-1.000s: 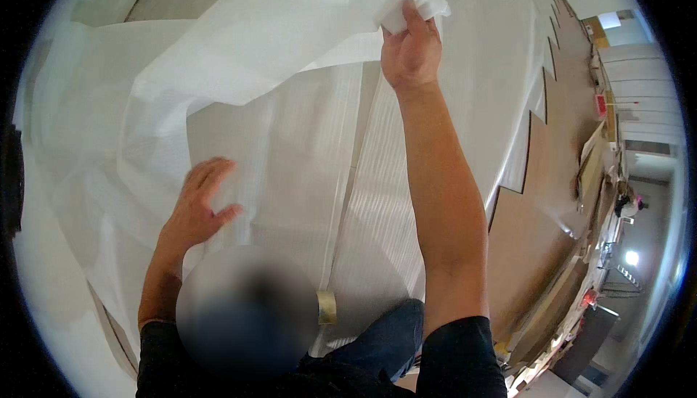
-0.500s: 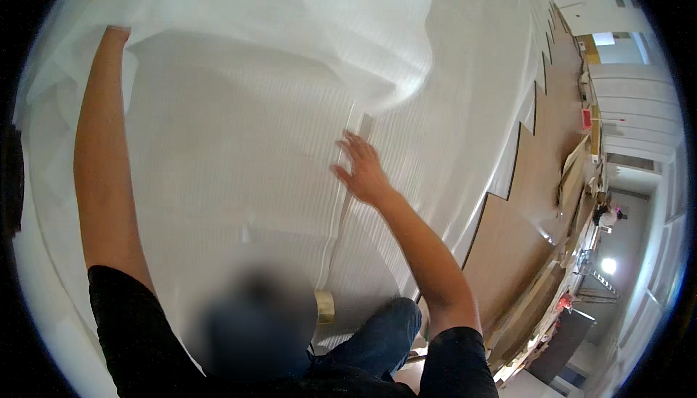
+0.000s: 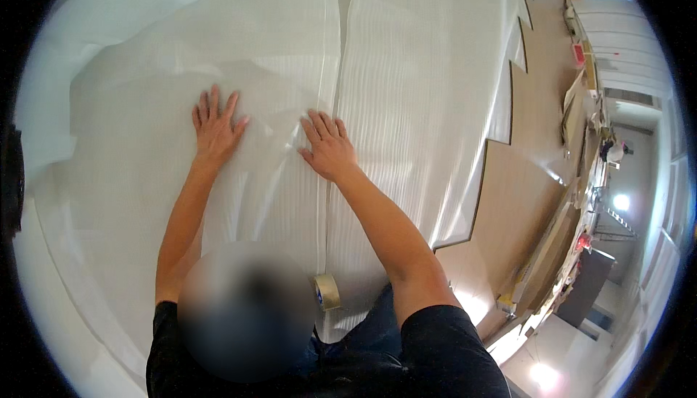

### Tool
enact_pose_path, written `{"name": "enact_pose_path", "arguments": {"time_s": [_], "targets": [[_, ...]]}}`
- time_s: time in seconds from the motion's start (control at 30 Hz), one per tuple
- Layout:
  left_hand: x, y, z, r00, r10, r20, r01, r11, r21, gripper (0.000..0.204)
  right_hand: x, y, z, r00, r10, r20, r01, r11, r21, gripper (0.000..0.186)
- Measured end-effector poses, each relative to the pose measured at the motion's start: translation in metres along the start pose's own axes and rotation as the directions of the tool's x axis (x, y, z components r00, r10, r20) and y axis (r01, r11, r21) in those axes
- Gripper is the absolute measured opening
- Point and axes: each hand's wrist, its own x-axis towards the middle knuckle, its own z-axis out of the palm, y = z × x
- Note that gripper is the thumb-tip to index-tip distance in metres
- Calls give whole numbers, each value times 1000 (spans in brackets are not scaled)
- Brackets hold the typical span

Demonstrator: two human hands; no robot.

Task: The person lays out a white underlayment sheet over wooden flooring, smoothing it by hand and securing the edges and seams with adhesive tape. They then cut the excess material using a utility knife while crawling across the floor.

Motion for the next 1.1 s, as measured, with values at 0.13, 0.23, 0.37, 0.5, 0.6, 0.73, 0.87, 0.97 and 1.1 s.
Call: {"name": "enact_pose_path", "arguments": {"time_s": [0.13, 0.23, 0.37, 0.5, 0.6, 0.73, 0.87, 0.97, 1.1], "targets": [[29, 20, 10, 988, 148, 32, -151, 983, 100, 67, -26, 3, -8, 998, 58, -4, -58, 998, 34, 64], [33, 19, 11, 982, 176, 64, -183, 973, 142, 67, -73, 9, -11, 975, 180, -132, -157, 974, 164, 62], [34, 16, 13, 978, 206, 39, -209, 964, 166, 64, -150, 29, 27, 893, 411, -182, -379, 906, 186, 63], [38, 10, 28, 972, 235, -23, -224, 951, 215, 62, -178, 36, 59, 877, 458, -148, -437, 886, 154, 68], [42, 10, 39, 965, 261, -36, -242, 931, 275, 62, -184, 47, 85, 875, 439, -206, -426, 899, 104, 70], [44, -9, 59, 907, 385, -173, -343, 911, 228, 61, -179, 48, 86, 863, 471, -182, -451, 881, 142, 68], [43, 3, 55, 927, 357, -114, -338, 927, 160, 60, -182, 51, 84, 856, 499, -133, -478, 863, 161, 67], [42, 5, 56, 936, 343, -81, -327, 931, 162, 59, -183, 51, 81, 854, 514, -83, -493, 849, 189, 69], [46, 11, 51, 927, 375, -22, -368, 918, 148, 61, -186, 54, 82, 849, 526, -43, -508, 837, 205, 69]]}}
